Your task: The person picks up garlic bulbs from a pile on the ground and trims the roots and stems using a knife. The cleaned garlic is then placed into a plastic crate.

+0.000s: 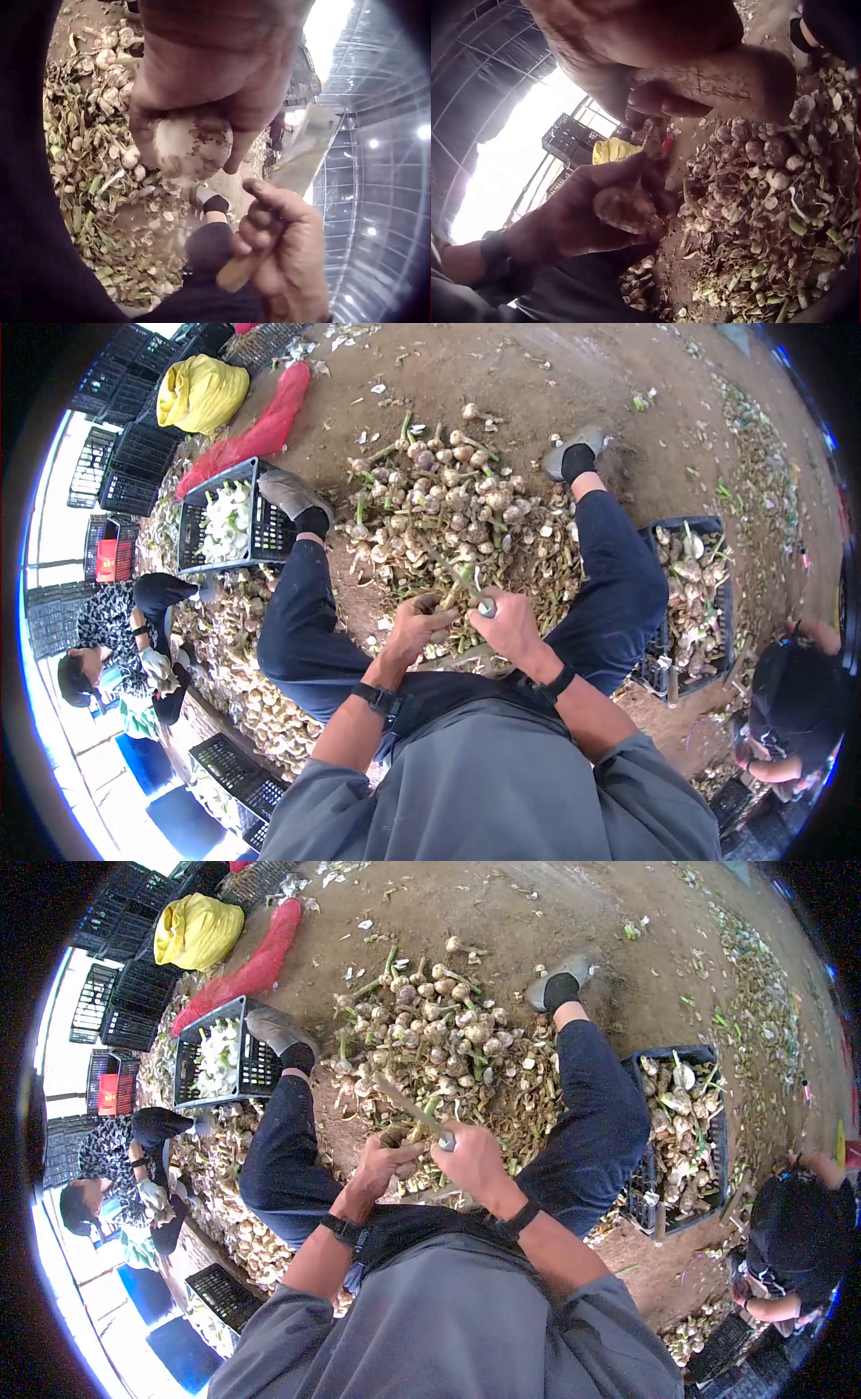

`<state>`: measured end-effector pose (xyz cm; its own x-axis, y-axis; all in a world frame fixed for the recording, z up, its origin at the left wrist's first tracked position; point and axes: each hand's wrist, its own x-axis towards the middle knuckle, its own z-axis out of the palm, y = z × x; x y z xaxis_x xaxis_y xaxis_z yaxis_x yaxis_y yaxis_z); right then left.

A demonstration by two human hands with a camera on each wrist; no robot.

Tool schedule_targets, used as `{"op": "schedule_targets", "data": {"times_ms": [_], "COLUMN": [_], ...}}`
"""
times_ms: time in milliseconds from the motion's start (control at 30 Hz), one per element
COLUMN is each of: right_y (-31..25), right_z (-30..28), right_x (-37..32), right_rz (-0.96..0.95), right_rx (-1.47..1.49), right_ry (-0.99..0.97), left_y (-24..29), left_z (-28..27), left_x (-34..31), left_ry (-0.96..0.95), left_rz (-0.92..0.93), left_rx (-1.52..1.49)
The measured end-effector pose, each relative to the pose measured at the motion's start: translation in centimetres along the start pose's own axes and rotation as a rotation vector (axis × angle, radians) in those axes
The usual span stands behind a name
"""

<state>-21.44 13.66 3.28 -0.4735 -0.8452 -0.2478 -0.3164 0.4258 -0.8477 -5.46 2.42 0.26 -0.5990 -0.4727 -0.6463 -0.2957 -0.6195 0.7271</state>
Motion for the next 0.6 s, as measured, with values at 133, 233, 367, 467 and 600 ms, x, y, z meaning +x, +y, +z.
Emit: {"op": "schedule_targets", "data": {"times_ms": [133, 233, 367, 467, 600], "right_y": [5.6, 7.5, 9.9, 8.4, 8.4], "right_z": [0.6, 0.4, 0.8, -0.3, 0.3], "right_x": [1.2, 0.7, 0.8, 1.0, 1.8], "right_rz": [0.136, 0.270, 0.428, 0.500, 0.511], "right_rx": [-0.256, -0.035, 0.196, 0.334, 0.543], "right_ry": [-0.121, -0.067, -0.027, -0.027, -0.018], "left_y": [2.8, 3.0, 7.4, 12.0, 11.3], "left_z": [0.2, -1.3, -6.0, -11.3, -18.2], "left_x": [-0.8, -0.9, -5.3, -11.7, -15.5], "left_ry": [-0.026, 0.042, 0.422, 0.875, 1.101], "left_rz": [0.046, 0.133, 0.475, 0.213, 0.536], "left_rx": [0.147, 0.295, 0.737, 1.028, 1.684]}}
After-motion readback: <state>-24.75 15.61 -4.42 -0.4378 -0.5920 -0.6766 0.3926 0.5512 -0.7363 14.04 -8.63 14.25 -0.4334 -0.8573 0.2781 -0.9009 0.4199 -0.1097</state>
